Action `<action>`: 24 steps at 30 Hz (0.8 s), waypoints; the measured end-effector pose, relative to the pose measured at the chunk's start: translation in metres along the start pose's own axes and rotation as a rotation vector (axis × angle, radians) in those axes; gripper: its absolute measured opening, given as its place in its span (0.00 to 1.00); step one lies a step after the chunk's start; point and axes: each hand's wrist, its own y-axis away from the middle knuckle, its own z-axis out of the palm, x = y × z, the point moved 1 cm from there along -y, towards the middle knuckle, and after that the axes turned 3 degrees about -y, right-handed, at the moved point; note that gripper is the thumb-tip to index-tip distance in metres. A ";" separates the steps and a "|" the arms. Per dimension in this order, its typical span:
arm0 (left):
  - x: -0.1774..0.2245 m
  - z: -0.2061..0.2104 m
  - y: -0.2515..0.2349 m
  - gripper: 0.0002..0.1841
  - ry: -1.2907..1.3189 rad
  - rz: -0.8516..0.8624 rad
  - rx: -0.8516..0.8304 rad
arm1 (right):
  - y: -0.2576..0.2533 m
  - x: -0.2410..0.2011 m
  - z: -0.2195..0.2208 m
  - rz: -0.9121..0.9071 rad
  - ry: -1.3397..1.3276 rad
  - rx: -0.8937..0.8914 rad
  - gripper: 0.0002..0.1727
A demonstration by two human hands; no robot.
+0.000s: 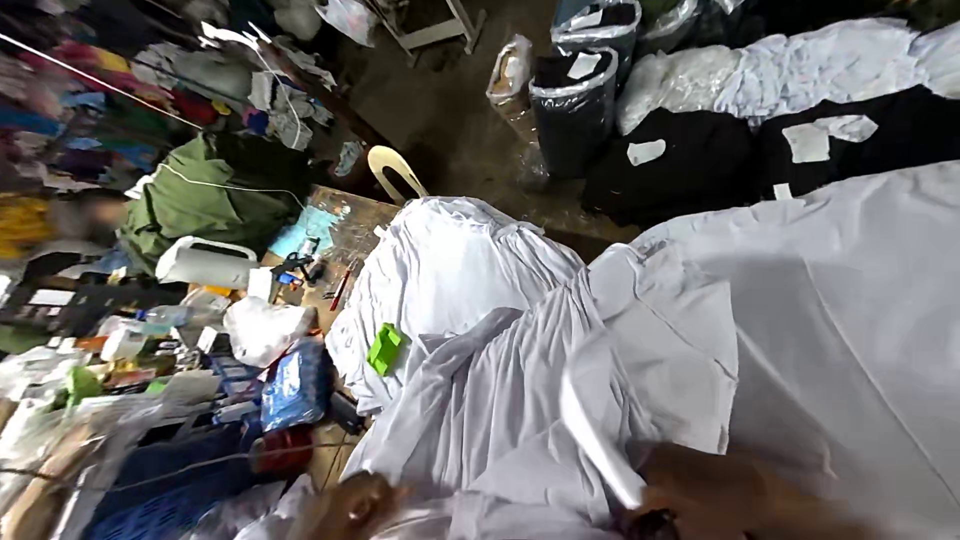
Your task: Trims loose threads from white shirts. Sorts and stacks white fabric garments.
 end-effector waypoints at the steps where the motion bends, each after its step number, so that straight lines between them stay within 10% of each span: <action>1: 0.009 -0.016 -0.013 0.16 -0.101 0.003 0.033 | 0.008 0.001 0.003 0.007 -0.020 0.009 0.09; 5: 0.083 -0.022 -0.092 0.19 -0.115 0.349 0.368 | 0.042 0.001 -0.010 -0.014 -0.408 0.180 0.11; 12: 0.174 0.082 -0.156 0.32 -0.038 0.734 -0.129 | 0.091 -0.006 -0.093 -0.194 0.125 0.714 0.15; 15: 0.178 0.098 -0.129 0.10 0.046 0.974 -0.188 | 0.071 0.001 -0.095 -0.013 -0.047 1.028 0.15; 19: 0.143 0.063 -0.107 0.18 0.207 1.049 -0.236 | 0.025 0.019 -0.082 0.329 0.042 0.787 0.29; 24: 0.058 0.031 -0.095 0.22 1.022 0.933 -0.552 | 0.001 0.022 -0.066 0.293 -0.043 0.748 0.23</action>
